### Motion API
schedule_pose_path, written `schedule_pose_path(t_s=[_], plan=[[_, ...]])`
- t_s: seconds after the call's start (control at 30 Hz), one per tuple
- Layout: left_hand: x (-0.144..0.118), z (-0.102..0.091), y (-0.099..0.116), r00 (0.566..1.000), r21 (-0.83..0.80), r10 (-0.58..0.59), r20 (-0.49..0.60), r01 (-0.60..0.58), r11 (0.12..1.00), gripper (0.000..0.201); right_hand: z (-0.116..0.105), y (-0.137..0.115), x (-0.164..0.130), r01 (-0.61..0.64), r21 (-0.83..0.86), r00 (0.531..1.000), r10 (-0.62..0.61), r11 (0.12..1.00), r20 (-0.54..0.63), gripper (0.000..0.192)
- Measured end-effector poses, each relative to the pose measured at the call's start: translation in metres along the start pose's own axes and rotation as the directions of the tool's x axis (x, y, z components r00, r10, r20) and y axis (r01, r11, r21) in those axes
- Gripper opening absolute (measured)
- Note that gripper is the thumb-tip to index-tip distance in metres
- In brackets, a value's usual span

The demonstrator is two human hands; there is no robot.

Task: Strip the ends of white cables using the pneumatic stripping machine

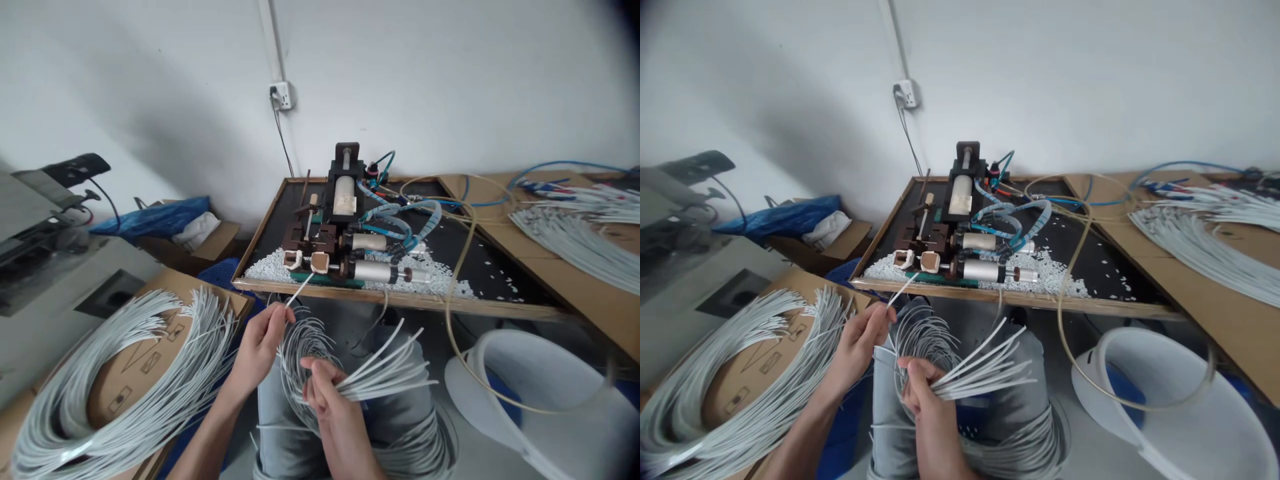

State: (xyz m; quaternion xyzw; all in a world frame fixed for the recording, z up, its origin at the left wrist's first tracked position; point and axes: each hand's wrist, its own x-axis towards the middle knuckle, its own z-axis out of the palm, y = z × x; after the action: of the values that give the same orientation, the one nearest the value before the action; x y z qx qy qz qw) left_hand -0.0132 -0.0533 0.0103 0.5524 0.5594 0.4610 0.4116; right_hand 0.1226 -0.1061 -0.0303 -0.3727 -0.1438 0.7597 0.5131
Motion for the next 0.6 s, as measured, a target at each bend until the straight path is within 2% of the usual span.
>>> schedule_pose_path(t_s=[0.03,0.1,0.23,0.4,0.5,0.6], plan=[[0.003,0.004,0.002,0.999,0.052,0.035,-0.013,-0.034,0.998,0.040,-0.001,0.000,0.000,0.010,0.007,1.000,-0.010,1.000,-0.004,0.035],[0.000,0.005,0.007,0.997,0.155,0.066,0.026,-0.070,0.986,0.041,-0.003,-0.004,0.000,0.024,0.031,1.000,-0.024,0.999,-0.019,0.035],[-0.022,-0.015,0.011,0.978,0.278,0.028,0.207,-0.086,0.957,0.043,-0.003,-0.014,0.000,0.033,0.091,0.999,-0.031,0.995,-0.019,0.030],[-0.042,-0.045,0.008,0.933,0.343,-0.028,0.359,-0.104,0.933,0.043,0.002,-0.013,-0.004,0.002,0.140,0.989,-0.022,0.990,0.144,0.037],[-0.046,-0.052,0.007,0.904,0.348,-0.044,0.425,-0.118,0.930,0.043,0.001,-0.011,-0.007,-0.015,0.118,0.978,-0.010,0.993,0.206,0.038],[-0.046,-0.055,0.009,0.899,0.379,-0.022,0.437,-0.162,0.911,0.044,-0.001,-0.010,-0.006,-0.034,0.082,0.974,0.015,0.996,0.226,0.036]])
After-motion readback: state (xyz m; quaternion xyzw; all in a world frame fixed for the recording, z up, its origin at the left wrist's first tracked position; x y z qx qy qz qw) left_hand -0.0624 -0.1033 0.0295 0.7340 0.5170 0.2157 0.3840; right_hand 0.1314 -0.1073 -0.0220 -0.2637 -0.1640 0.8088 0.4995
